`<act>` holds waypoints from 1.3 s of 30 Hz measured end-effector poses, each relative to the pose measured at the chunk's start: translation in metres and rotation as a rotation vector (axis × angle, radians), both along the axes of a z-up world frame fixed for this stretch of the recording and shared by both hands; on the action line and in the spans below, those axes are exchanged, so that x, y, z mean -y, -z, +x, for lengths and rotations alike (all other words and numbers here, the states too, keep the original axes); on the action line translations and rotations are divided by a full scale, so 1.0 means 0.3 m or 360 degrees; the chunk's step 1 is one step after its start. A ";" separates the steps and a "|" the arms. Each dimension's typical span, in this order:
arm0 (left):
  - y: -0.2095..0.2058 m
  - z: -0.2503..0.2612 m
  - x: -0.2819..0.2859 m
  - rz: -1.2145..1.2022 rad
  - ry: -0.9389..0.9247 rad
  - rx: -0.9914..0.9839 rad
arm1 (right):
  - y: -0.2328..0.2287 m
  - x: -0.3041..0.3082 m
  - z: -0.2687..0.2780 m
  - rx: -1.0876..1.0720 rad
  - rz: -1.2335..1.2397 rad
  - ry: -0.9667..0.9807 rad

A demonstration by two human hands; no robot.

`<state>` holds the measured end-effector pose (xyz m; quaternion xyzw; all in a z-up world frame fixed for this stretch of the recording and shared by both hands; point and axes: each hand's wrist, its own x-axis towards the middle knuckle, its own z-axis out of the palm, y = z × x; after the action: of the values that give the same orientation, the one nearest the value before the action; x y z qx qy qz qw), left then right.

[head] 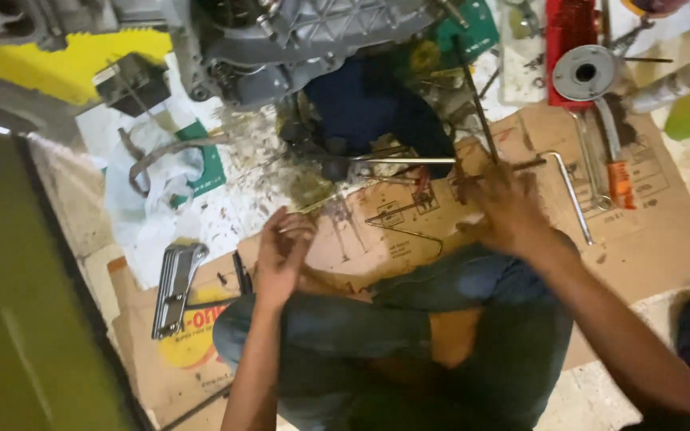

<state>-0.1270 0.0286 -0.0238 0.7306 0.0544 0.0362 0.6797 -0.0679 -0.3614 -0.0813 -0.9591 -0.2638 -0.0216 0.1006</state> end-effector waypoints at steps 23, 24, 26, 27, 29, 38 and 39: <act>0.005 0.254 0.254 0.1218 0.0960 -0.0037 | -0.089 -0.287 -0.246 -0.1191 0.1503 -0.0328; -0.009 0.279 0.273 0.1240 0.0903 0.0104 | -0.052 -0.247 -0.231 -0.1034 0.1442 -0.0344; 0.007 0.275 0.267 0.0873 0.0978 -0.0249 | -0.007 -0.084 -0.094 -0.0611 0.1130 -0.0214; 0.017 0.271 0.255 0.0536 0.0962 -0.0651 | 0.012 0.002 -0.033 -0.0248 0.0795 -0.0169; 0.041 0.225 0.220 0.0975 0.0908 -0.0365 | -0.109 0.112 0.159 -0.0461 0.0871 0.0339; 0.160 0.238 0.195 0.1230 0.1103 -0.0433 | 0.085 0.393 0.844 0.0102 0.0457 0.0979; 0.184 0.234 0.205 0.0644 0.0965 -0.0627 | 0.109 0.365 0.896 0.0084 0.0463 0.1060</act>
<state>-0.0569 -0.0331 -0.0790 0.8254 -0.0424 -0.2963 0.4787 0.2009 -0.4709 -0.1139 -0.9672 0.0662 -0.1152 0.2165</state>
